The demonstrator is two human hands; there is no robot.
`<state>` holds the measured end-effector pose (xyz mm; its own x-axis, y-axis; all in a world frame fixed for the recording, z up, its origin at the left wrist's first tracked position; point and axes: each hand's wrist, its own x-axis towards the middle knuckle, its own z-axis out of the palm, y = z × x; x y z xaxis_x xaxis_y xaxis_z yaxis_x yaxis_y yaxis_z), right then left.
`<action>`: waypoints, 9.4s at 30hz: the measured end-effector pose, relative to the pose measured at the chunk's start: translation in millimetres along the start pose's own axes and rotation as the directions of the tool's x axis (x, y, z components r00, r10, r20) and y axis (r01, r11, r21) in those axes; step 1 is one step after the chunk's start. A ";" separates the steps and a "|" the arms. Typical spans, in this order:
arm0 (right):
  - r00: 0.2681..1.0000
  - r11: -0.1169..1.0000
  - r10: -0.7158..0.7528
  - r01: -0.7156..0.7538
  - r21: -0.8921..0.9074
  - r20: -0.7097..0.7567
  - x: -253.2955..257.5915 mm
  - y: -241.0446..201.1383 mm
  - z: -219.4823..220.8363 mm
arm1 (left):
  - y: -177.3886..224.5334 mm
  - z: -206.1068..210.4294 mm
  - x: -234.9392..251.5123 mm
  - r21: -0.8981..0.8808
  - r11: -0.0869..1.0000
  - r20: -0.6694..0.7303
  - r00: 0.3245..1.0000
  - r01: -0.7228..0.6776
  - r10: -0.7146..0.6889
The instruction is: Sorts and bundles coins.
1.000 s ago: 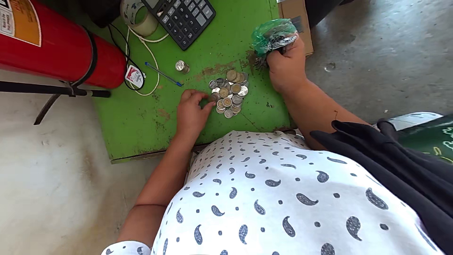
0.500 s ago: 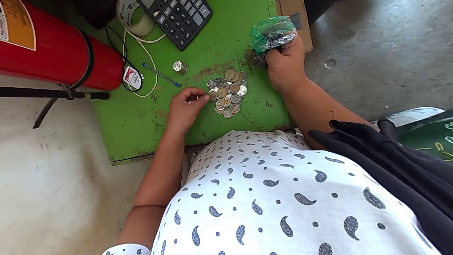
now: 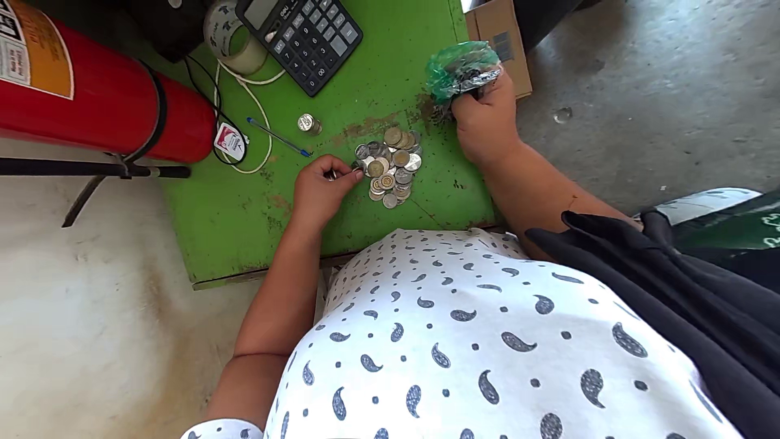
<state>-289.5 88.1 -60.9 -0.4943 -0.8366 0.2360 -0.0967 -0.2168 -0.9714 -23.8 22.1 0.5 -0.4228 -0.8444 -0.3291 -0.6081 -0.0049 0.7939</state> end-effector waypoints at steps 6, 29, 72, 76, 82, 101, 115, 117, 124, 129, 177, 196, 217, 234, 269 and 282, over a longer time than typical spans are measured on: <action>1.000 1.000 -0.005 0.005 -0.009 0.003 -0.7 -0.3 -0.2 | -8.2 -17.5 -9.6 -0.789 0.584 0.195 0.979 0.189 -0.052; 1.000 0.996 0.019 -0.020 -0.090 -0.008 -2.1 -3.2 0.3 | 86.2 -22.9 92.3 0.811 0.407 0.408 0.905 -0.419 0.119; 1.000 0.999 0.012 -0.011 -0.052 0.009 -0.9 -2.4 -0.8 | 16.1 -12.4 6.2 0.482 0.813 0.268 0.938 -0.328 0.220; 1.000 0.999 0.015 -0.015 -0.050 0.009 -0.6 -1.7 -0.1 | 16.5 -1.3 12.0 0.500 0.848 0.093 0.984 -0.177 0.150; 1.000 0.998 0.012 -0.012 -0.063 0.000 -1.2 0.3 -1.2 | 26.1 14.0 14.8 0.463 0.881 0.107 0.993 -0.098 0.054; 1.000 0.999 0.002 -0.002 -0.053 0.006 -1.3 0.0 -0.1 | 24.8 17.9 12.8 0.307 0.950 0.154 0.988 -0.053 0.005; 1.000 0.999 0.009 -0.009 -0.054 0.002 -1.0 0.2 0.6 | 21.2 -3.8 11.5 -0.171 0.979 0.202 0.976 0.111 -0.075; 1.000 0.998 0.012 -0.012 -0.058 0.006 -0.7 -0.3 0.3 | 20.9 2.2 12.2 -0.017 0.997 0.169 0.983 0.072 -0.068; 1.000 0.997 0.004 -0.004 -0.077 -0.002 -0.9 -0.6 -0.4 | 26.8 17.1 14.5 0.444 0.895 0.100 0.995 -0.037 -0.009; 1.000 0.998 -0.001 0.000 -0.064 -0.009 -0.9 -0.5 0.6 | 16.2 4.1 16.6 -0.058 0.998 0.193 0.981 -0.012 0.023; 1.000 0.998 0.011 -0.011 -0.057 -0.005 -0.5 -0.6 0.4 | 25.7 2.6 3.6 0.134 0.989 0.249 0.968 -0.064 0.029; 1.000 0.999 0.000 0.000 -0.044 -0.002 -0.2 2.0 -0.3 | 19.5 -5.4 1.8 -0.142 0.990 0.270 0.963 0.022 0.017; 1.000 1.000 -0.006 0.005 -0.030 -0.008 -0.5 1.0 0.2 | 11.9 8.3 -13.2 0.310 0.922 0.274 0.950 -0.234 0.149; 1.000 0.999 0.009 -0.010 -0.035 -0.024 -0.9 1.6 0.7 | 29.5 27.3 -3.5 -0.154 0.986 0.316 0.942 -0.071 0.117; 0.999 0.999 0.041 -0.040 0.018 -0.030 0.5 -0.6 0.9 | 19.5 -23.6 14.1 -0.467 0.866 0.250 0.966 0.179 -0.065; 0.999 0.999 0.030 -0.028 0.036 -0.037 0.2 -0.4 0.6 | 44.6 -12.4 35.9 0.788 0.596 0.106 0.988 -0.153 0.114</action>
<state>-289.1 87.8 -60.4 -0.5286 -0.8235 0.2059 -0.0519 -0.2108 -0.9762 -57.8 -15.1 30.4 -0.5580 -0.7778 -0.2892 -0.8273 0.5488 0.1203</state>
